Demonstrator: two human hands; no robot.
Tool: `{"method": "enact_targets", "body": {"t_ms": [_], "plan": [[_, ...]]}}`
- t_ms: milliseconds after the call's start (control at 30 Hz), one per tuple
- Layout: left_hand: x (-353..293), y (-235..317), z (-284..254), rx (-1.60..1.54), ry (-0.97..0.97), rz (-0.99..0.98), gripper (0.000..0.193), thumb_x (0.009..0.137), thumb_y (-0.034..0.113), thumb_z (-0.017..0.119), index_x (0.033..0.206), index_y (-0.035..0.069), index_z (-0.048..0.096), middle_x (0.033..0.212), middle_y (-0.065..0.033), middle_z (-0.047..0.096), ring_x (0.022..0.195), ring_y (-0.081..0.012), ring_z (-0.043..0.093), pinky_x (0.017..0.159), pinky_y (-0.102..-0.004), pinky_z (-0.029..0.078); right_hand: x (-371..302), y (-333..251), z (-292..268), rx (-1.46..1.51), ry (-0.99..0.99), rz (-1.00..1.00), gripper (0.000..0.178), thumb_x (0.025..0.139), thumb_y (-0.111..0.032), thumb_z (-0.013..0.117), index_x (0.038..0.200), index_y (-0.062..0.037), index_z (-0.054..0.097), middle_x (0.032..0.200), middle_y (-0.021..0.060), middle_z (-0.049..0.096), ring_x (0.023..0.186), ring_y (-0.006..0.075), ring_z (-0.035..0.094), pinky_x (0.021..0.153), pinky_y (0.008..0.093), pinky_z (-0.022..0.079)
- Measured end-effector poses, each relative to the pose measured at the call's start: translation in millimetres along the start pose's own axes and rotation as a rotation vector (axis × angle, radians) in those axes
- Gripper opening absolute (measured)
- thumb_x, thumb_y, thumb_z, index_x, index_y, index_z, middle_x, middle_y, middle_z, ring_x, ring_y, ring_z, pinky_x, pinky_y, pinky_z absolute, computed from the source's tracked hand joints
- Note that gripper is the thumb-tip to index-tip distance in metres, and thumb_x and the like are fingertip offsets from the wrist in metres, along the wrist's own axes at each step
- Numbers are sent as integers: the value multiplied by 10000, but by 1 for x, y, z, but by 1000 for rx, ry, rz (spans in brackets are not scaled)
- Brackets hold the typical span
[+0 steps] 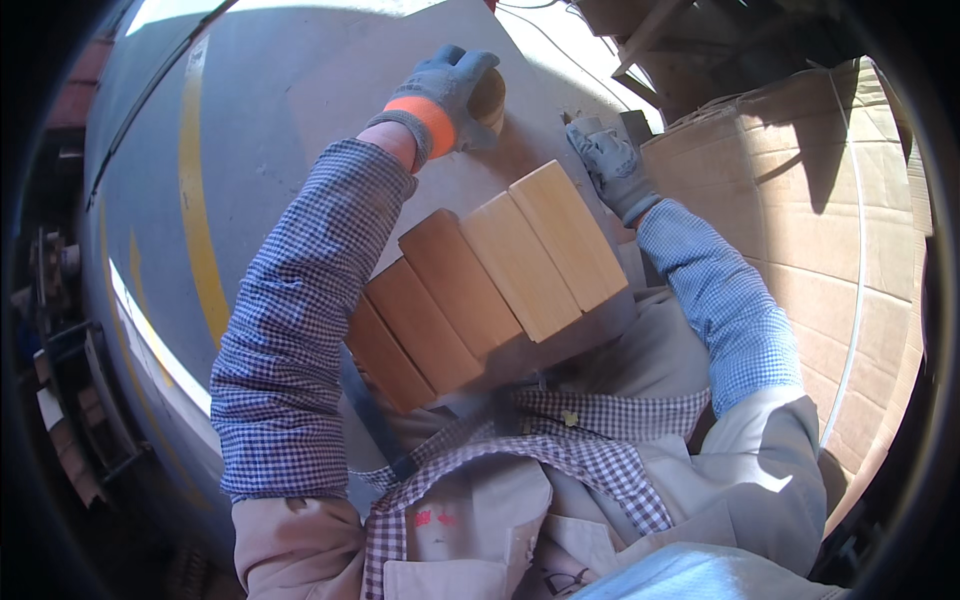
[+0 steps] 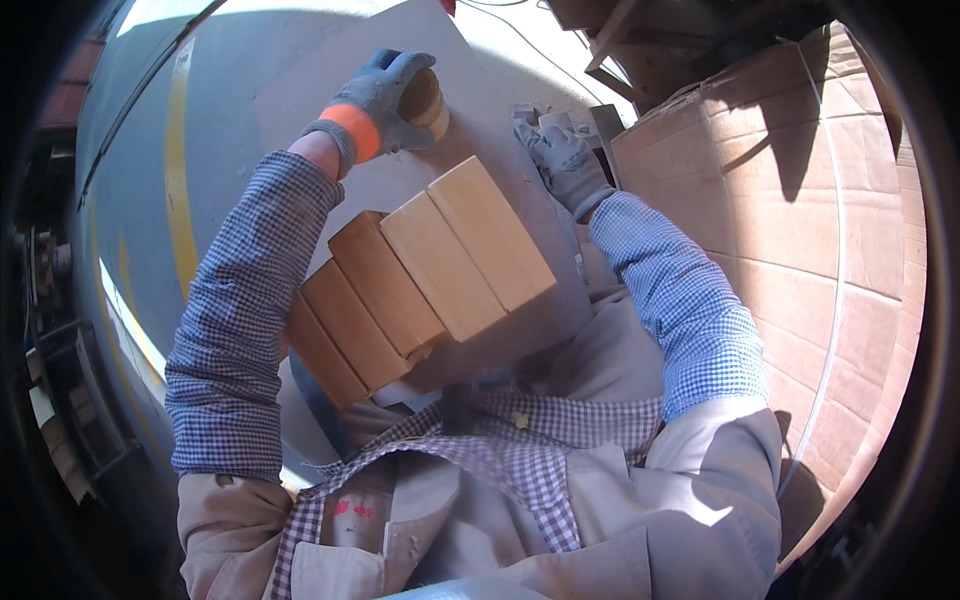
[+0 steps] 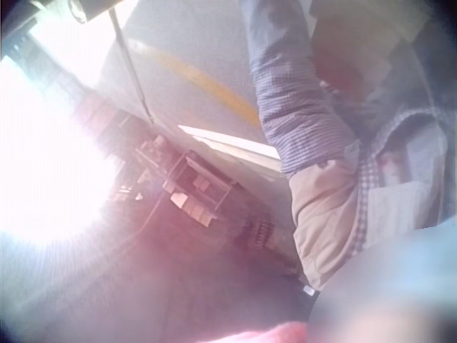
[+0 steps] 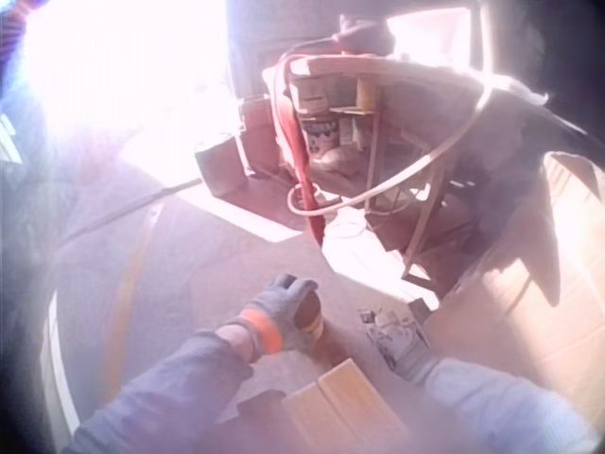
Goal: The person sits on the floor and uses a small knife to shave and smooth the edges of small wooden blocks. They handle the blocks one at a time, rotating them to work different sides, then place finished pieces into a nearby stack. The person also moves a large cardboard sheet and walks through the workshop area.
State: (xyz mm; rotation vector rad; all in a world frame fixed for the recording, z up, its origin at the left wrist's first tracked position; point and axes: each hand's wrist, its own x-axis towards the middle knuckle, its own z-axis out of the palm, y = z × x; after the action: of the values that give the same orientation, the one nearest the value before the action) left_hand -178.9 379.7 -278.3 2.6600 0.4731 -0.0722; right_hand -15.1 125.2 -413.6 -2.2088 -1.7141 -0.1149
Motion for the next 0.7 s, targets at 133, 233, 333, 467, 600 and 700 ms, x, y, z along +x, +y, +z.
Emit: {"method": "enact_targets", "body": {"t_ms": [133, 233, 333, 467, 600, 700], "plan": [[0, 7, -6, 76, -25, -38, 810, 690, 306, 862, 1397, 212, 478, 1361, -113, 520, 1224, -379, 566, 997, -448, 545, -8, -2, 7, -24, -57, 26, 392, 952, -132, 555, 1343, -156, 566, 1070, 163, 599, 990, 346, 633, 843, 443, 534], [-1, 12, -10, 83, -52, -95, 812, 678, 320, 857, 1391, 197, 487, 1338, -123, 542, 1221, -374, 570, 1002, -450, 530, -20, -3, 16, -14, -172, 123, 330, 959, -150, 553, 1288, -145, 584, 1042, 166, 617, 948, 361, 651, 815, 462, 547], [-3, 15, -10, 81, -55, -94, 820, 678, 325, 868, 1389, 204, 478, 1363, -124, 530, 1211, -375, 581, 1021, -459, 522, -31, -6, 17, -49, -370, 293, 277, 978, -178, 538, 1246, -134, 592, 1022, 163, 639, 893, 371, 662, 795, 471, 556], [-9, 14, 0, 85, -28, -77, 836, 688, 309, 867, 1414, 213, 463, 1419, -120, 486, 1268, -377, 537, 1056, -454, 508, -9, -4, -9, -102, -176, 446, 270, 1041, -203, 458, 1248, -80, 580, 1064, 167, 671, 911, 352, 688, 783, 443, 562], [-7, 4, 1, 126, -40, 95, 853, 684, 258, 870, 1435, 290, 467, 1429, -98, 464, 1334, -398, 455, 1068, -485, 500, 47, -8, -40, 932, -31, 742, 364, 1096, -282, 369, 1297, -42, 554, 1173, 124, 645, 1026, 285, 680, 824, 412, 558], [-6, -4, -4, 126, -70, 146, 849, 678, 216, 880, 1421, 317, 481, 1407, -107, 468, 1275, -392, 511, 1057, -462, 517, 75, -41, -31, 1339, -197, 623, 450, 1108, -358, 330, 1341, -27, 524, 1306, 112, 574, 1163, 266, 610, 975, 387, 503]]}}
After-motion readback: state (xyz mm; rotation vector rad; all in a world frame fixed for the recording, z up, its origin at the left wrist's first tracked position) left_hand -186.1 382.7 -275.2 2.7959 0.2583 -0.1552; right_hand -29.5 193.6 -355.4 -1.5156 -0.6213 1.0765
